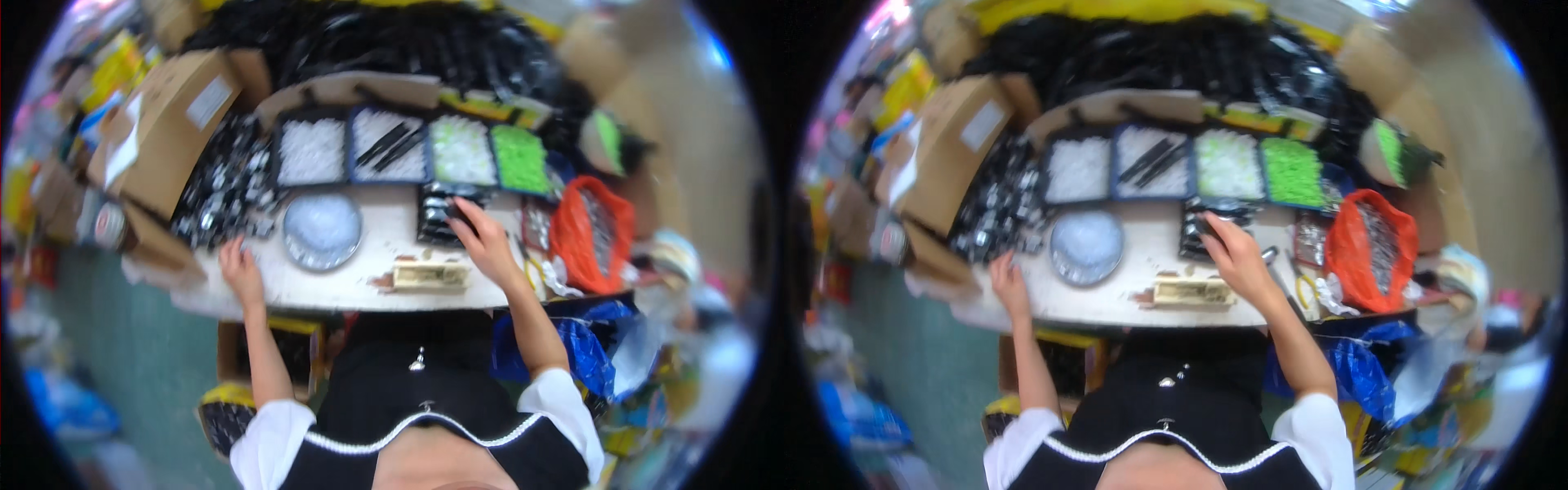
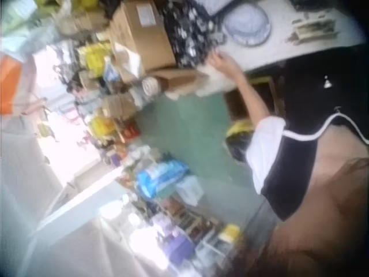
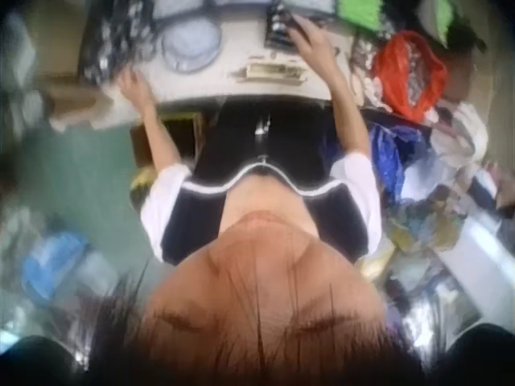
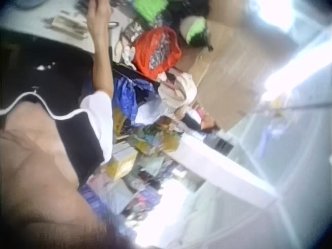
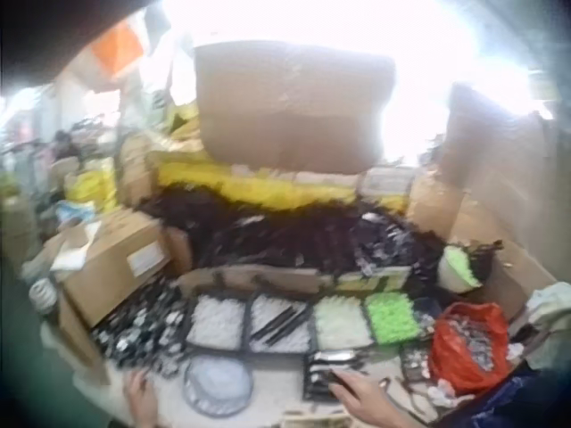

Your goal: The person assembles small lock mechanisms at a cluttered workbench. They repeatedly pick up a metal lock body, insert a white plastic pin and a green plastic pin, and use a hammer to tap the pins into place. The person then places the assembled unit into a cardboard box.

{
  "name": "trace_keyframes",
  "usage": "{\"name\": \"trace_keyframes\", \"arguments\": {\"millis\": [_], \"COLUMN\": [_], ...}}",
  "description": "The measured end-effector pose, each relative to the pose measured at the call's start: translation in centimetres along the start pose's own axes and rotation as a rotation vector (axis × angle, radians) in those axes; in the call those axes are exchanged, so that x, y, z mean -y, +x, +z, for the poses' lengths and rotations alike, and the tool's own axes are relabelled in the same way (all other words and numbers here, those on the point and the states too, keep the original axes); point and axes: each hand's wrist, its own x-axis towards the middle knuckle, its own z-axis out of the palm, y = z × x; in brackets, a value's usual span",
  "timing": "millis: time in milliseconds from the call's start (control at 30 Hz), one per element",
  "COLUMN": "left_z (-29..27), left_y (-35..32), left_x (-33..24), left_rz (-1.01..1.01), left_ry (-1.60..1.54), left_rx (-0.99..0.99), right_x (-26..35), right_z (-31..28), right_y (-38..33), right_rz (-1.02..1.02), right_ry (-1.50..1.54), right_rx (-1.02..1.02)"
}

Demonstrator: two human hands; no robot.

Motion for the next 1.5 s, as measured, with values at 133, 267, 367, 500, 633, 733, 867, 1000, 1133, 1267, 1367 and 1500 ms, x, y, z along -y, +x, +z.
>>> {"name": "trace_keyframes", "arguments": {"millis": [133, 267, 367, 500, 633, 733, 867, 1000, 1133, 1267, 1367, 1500], "left_z": [0.4, -0.1, -0.2, -0.1, 0.2, 0.5, 0.0, -1.0, -1.7, 0.1, 2.3, 6.7], "left_y": [0.0, -0.2, -0.5, -0.2, 0.9, 1.0, 0.0, -0.5, -1.2, -3.0, -4.7, -6.4], "left_x": [-0.6, -0.5, -0.2, 1.0, 0.2, 0.3, 0.3, 0.5, -5.5, -11.6, -16.7, -18.9], "left_rz": [-0.037, -0.136, -0.143, -0.114, -0.103, -0.033, 0.075, -0.133, -0.479, -0.477, -0.319, 0.072], "left_ry": [-0.097, -0.146, -0.05, 0.073, 0.226, 0.273, 0.414, -0.047, -0.712, -0.789, -0.564, -0.373], "left_rx": [0.006, 0.009, 0.036, 0.08, 0.119, 0.149, 0.124, 0.113, 0.316, 0.675, 0.848, 0.934], "right_x": [-0.3, -1.8, -2.0, -2.5, -2.3, -2.1, -2.4, -1.7, -1.9, -2.4, -3.2, -3.5], "right_z": [1.4, 3.3, 4.4, 6.4, 8.0, 8.1, 8.8, 8.9, 9.0, 8.7, 7.9, 6.7], "right_y": [-8.2, -11.7, -12.0, -10.4, -9.4, -9.4, -9.7, -9.1, -9.3, -9.0, -8.6, -8.9], "right_rz": [-0.111, -0.132, -0.116, -0.173, -0.24, -0.225, -0.278, -0.276, -0.264, -0.233, -0.126, 0.031], "right_ry": [-0.554, -0.711, -0.788, -0.844, -0.801, -0.802, -0.803, -0.7, -0.641, -0.4, 0.002, 0.264], "right_rx": [0.085, 0.087, 0.12, 0.135, 0.193, 0.227, 0.16, 0.164, 0.156, 0.05, -0.091, -0.222]}}
